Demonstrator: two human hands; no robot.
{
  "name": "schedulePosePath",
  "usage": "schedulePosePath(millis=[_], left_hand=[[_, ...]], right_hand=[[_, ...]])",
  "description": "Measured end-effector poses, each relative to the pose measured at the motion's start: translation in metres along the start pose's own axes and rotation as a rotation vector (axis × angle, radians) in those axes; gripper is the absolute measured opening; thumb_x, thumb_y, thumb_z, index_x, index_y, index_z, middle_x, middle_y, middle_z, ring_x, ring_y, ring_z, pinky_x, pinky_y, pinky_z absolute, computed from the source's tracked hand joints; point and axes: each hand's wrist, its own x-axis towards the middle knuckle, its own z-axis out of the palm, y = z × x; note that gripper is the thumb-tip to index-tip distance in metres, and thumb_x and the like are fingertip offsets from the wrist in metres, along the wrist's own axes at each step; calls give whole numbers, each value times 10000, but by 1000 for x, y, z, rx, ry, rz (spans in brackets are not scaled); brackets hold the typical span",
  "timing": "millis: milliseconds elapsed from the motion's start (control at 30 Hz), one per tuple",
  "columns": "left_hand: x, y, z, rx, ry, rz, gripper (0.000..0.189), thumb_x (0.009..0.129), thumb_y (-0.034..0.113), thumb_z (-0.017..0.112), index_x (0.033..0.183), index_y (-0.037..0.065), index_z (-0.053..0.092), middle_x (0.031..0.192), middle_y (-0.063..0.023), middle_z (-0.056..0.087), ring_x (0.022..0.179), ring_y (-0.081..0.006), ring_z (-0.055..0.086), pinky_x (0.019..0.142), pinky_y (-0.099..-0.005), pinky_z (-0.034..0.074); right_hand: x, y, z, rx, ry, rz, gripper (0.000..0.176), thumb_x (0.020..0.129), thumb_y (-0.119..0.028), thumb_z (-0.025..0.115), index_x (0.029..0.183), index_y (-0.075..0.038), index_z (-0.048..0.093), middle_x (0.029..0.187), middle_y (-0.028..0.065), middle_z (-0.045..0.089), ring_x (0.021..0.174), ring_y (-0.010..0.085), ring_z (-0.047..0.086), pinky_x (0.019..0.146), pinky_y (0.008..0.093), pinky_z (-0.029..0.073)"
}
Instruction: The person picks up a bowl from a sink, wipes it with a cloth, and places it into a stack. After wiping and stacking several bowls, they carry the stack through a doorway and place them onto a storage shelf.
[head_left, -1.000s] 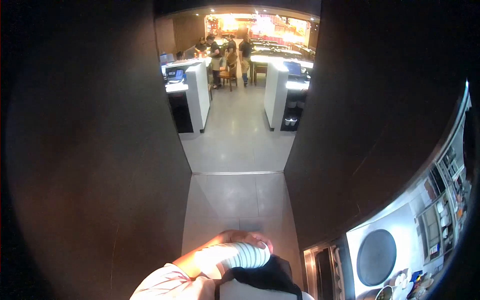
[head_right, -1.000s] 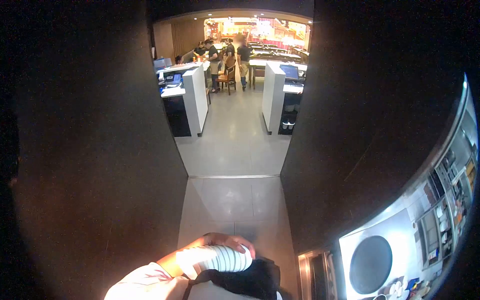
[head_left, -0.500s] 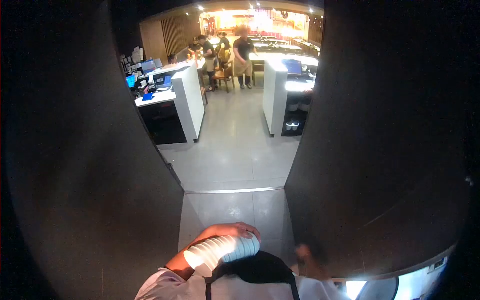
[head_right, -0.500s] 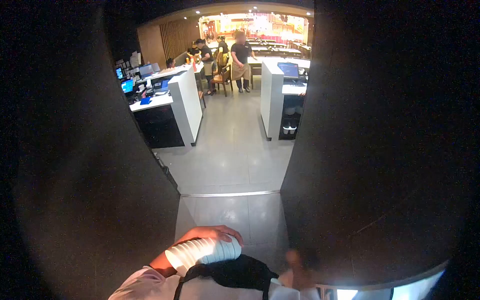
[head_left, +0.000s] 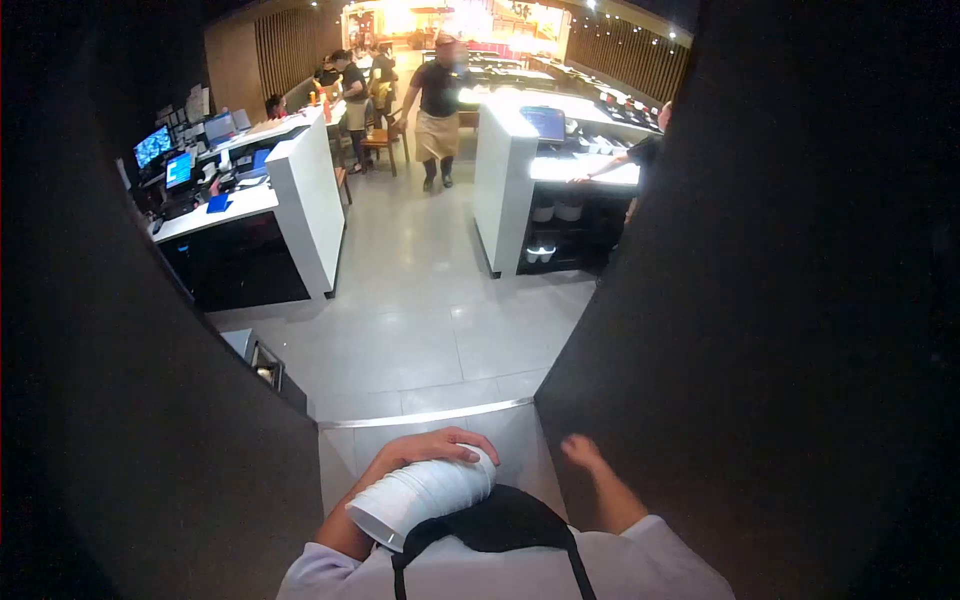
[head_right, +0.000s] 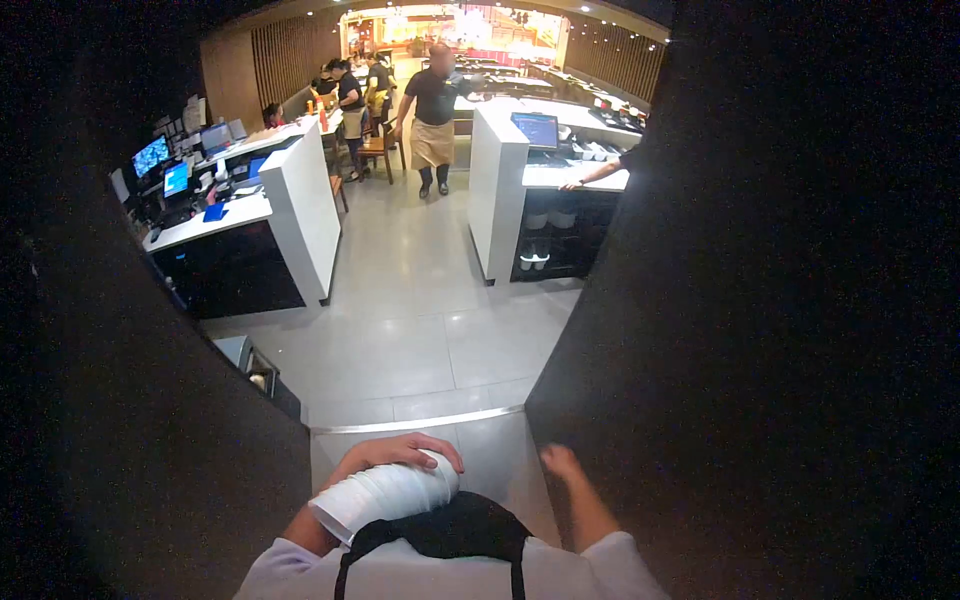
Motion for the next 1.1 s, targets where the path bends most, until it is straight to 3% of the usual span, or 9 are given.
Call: schedulePosePath(millis=[33, 100, 133, 233, 367, 633, 833, 1000, 1100], left_hand=[[3, 7, -23, 33, -17, -2, 407, 958, 325, 566, 1238, 49, 668, 1236, -85, 640, 1219, -215, 535, 1110, -350, 341], [12, 17, -70, 100, -56, 6, 387, 967, 305, 553, 1235, 51, 670, 1238, -84, 638, 1221, -212, 530, 1111, -347, 336], [18, 19, -94, 79, -73, -10, 387, 970, 307, 550, 1233, 50, 671, 1236, -83, 639, 1220, -213, 530, 1110, -346, 336], [40, 14, -146, -16, -139, -51, 401, 969, 336, 548, 1222, 52, 673, 1212, -80, 645, 1194, -214, 544, 1089, -342, 354], [75, 32, -214, 6, -209, -100, 412, 958, 359, 554, 1224, 68, 673, 1186, -79, 649, 1155, -207, 564, 1054, -345, 383], [150, 63, -350, 74, -150, -140, 412, 953, 368, 559, 1214, 71, 673, 1164, -72, 655, 1127, -196, 573, 1025, -340, 409], [207, 89, -439, 134, -115, -171, 404, 962, 358, 565, 1229, 74, 670, 1214, -81, 648, 1173, -208, 560, 1056, -344, 389], [236, 88, -475, -46, -25, -156, 383, 980, 329, 553, 1241, 71, 664, 1236, -83, 640, 1199, -201, 542, 1075, -331, 363], [260, 90, -500, -102, -16, -186, 380, 986, 319, 547, 1244, 64, 661, 1241, -84, 639, 1203, -202, 542, 1078, -333, 363]], right_hand=[[-7, 47, 40, -153, 71, -98, 366, 917, -368, 619, 938, -8, 681, 870, 172, 720, 767, 309, 711, 683, 465, 552], [-45, 111, 78, 403, -431, 427, 299, 938, -327, 632, 804, -60, 641, 618, 138, 637, 475, 243, 628, 435, 395, 494], [-92, 94, 92, 812, -174, 505, 273, 936, -333, 648, 876, -71, 695, 768, 138, 697, 671, 267, 697, 589, 429, 560], [-128, 62, 79, 380, -238, 768, 273, 933, -334, 638, 908, -69, 699, 829, 150, 693, 736, 287, 687, 641, 438, 551], [-105, 21, 69, 372, -273, 854, 281, 929, -336, 624, 952, -67, 704, 910, 166, 689, 823, 314, 674, 710, 451, 540], [78, 1, 52, 283, -328, 683, 323, 921, -339, 597, 1038, -63, 716, 1073, 198, 679, 996, 366, 648, 847, 477, 517], [329, 5, 6, -123, -230, 99, 370, 915, -342, 577, 1103, -60, 724, 1195, 221, 672, 1126, 406, 628, 950, 497, 500], [542, -55, -78, -130, -37, -58, 420, 938, -413, 530, 1131, -91, 720, 1161, 168, 707, 1135, 370, 637, 972, 473, 501], [588, -117, -127, 89, -14, 37, 321, 918, -376, 589, 1092, -152, 740, 1094, 162, 719, 1069, 362, 664, 939, 463, 519]])
